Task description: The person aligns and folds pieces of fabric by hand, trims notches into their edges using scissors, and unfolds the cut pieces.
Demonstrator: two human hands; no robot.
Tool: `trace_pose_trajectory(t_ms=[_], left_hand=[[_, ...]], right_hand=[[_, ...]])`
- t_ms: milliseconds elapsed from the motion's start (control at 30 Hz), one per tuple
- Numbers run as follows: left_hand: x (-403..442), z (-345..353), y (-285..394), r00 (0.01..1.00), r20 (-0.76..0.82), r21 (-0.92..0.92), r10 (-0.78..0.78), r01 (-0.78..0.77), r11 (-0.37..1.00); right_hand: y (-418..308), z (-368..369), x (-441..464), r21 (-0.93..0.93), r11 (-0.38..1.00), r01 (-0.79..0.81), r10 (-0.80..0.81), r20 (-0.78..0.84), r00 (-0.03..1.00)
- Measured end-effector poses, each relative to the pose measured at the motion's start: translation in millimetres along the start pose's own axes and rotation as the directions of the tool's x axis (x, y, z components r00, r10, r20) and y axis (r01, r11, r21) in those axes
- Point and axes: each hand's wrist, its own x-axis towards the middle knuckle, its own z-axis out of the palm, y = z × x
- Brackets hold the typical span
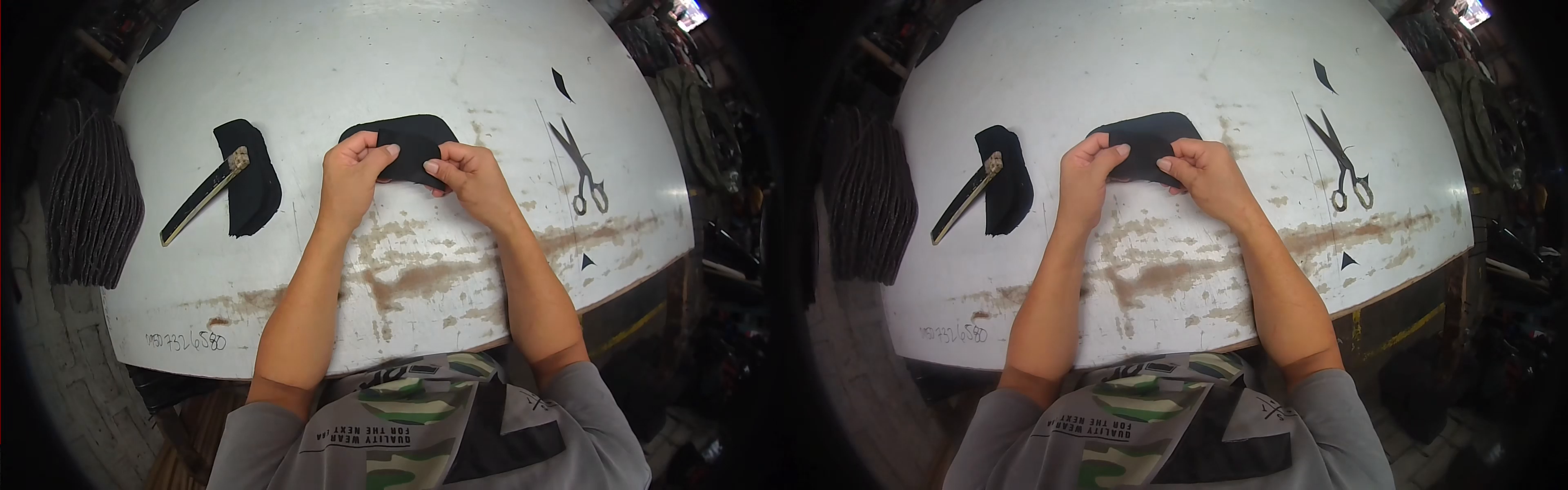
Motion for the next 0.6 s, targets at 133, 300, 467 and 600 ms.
trace_pose_trajectory(t_ms=[133, 300, 467, 600], left_hand=[[2, -3, -4, 0.999, -0.047, -0.007, 0.027, -0.027, 1.0], [1, 0, -3, 0.993, -0.101, -0.054, 0.057, -0.062, 0.997], [-1, 5, 0, 0.989, -0.143, -0.218, 0.035, -0.066, 0.974], [-3, 6, 0, 0.989, -0.147, -0.288, -0.016, -0.028, 0.957]], right_hand=[[0, 1, 0, 0.002, 1.0, -0.006, 0.006, 0.001, 1.0], [4, 7, -1, -0.082, 0.997, 0.014, -0.016, -0.03, 0.999], [4, 15, -4, -0.152, 0.988, 0.03, -0.035, -0.029, 0.999], [7, 16, -4, -0.168, 0.984, 0.058, -0.062, -0.017, 0.998]])
